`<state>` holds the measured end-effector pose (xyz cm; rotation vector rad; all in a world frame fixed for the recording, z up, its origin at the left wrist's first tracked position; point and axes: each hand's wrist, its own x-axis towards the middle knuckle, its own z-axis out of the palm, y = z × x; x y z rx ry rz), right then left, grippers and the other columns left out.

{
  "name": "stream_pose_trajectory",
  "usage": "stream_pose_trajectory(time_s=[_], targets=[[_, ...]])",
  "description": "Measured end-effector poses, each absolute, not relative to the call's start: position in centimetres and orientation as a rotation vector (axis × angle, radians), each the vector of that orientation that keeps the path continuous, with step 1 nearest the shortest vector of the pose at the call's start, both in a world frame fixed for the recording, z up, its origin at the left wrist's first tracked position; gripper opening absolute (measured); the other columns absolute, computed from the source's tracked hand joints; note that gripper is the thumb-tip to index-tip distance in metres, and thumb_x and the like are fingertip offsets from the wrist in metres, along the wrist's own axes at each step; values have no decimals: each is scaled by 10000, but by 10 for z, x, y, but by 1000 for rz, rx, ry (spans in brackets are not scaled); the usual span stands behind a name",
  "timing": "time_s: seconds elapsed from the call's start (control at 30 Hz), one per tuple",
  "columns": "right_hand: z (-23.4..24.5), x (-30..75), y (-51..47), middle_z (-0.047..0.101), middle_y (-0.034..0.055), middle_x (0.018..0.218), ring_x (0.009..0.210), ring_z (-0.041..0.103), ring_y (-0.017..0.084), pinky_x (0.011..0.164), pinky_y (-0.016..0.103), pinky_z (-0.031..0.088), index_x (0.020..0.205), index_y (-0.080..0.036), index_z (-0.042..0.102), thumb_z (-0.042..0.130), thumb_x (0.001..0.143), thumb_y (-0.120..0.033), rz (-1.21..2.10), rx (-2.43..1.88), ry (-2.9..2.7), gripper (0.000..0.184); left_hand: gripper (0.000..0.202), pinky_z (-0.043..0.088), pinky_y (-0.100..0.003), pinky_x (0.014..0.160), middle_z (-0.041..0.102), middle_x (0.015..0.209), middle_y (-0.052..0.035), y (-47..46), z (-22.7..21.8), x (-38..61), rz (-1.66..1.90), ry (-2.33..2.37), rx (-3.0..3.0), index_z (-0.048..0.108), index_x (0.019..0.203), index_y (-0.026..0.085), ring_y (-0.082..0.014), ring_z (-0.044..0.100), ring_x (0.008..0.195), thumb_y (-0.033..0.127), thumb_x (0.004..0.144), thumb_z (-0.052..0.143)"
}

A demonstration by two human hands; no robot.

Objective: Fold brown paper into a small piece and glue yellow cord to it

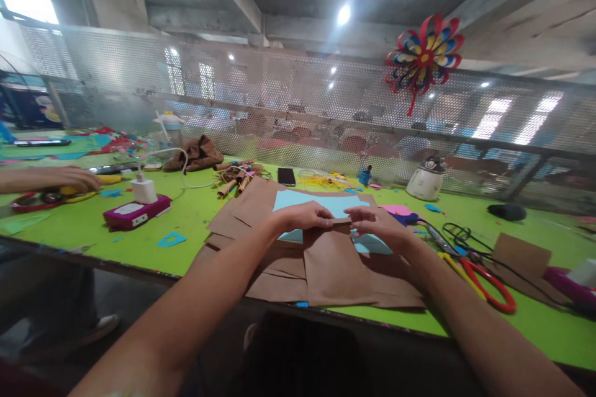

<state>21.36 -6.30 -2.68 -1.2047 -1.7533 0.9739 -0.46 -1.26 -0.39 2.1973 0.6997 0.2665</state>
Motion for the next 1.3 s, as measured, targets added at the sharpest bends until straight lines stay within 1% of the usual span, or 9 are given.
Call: stream_pose_trajectory(time_s=[0.13,0.27,0.37,0.57,0.73,0.9,1.0,1.17,1.3], targets=[[-28,208,-67,577,22,612,542,540,124,534,269,433,749,-133,598,563,739,-490,1069,-1309,-1746,358,289,278,-208,555,468,629,25,-16,-2,-3,281,683,2233,621,816,135,-86,368,591,402,763,523],[-34,205,-64,511,-19,465,436,455,84,463,223,331,603,-143,539,574,726,-525,949,-1345,-1786,403,314,310,-208,584,531,693,9,-15,-3,-1,280,706,2241,633,890,134,-95,413,626,402,746,553],[-32,204,-64,503,-34,455,422,425,71,462,213,313,627,-143,559,591,718,-510,930,-1286,-1774,380,344,322,-211,596,567,741,-2,-13,-3,-1,245,716,2235,634,937,141,-103,437,650,414,744,554],[-27,206,-67,464,-46,418,358,390,66,402,213,292,605,-151,558,562,725,-526,898,-1297,-1787,394,332,327,-207,634,588,746,0,-10,-2,-4,234,681,2234,651,848,144,-98,444,676,441,757,533],[-25,206,-69,480,-38,408,345,389,67,382,211,295,631,-155,561,563,726,-518,903,-1314,-1790,376,332,333,-216,622,603,765,-9,-4,-7,-4,276,681,2187,660,856,144,-101,459,666,435,716,580],[-27,210,-67,478,-41,416,348,395,71,387,211,304,635,-159,547,538,748,-512,914,-1277,-1812,371,334,338,-218,608,595,709,-6,-5,-6,-3,321,703,2224,671,864,131,-98,453,633,412,701,595],[-24,211,-67,512,-23,462,400,431,81,437,220,341,638,-153,556,510,776,-492,850,-1252,-1899,368,331,333,-211,583,579,662,-1,-8,-4,-2,326,714,2272,675,854,123,-94,443,605,407,709,585],[-18,204,-73,650,54,773,696,547,145,624,247,407,813,-140,661,533,776,-444,575,-1235,-2134,332,335,331,-209,565,605,674,-11,-9,-5,-1,318,703,2417,682,881,127,-104,455,603,400,727,564],[-22,199,-74,597,25,659,599,475,118,535,221,357,753,-132,654,475,813,-453,512,-1260,-2206,372,323,331,-203,571,623,695,-11,-13,-5,4,320,734,2514,677,928,142,-109,474,618,376,750,543]])
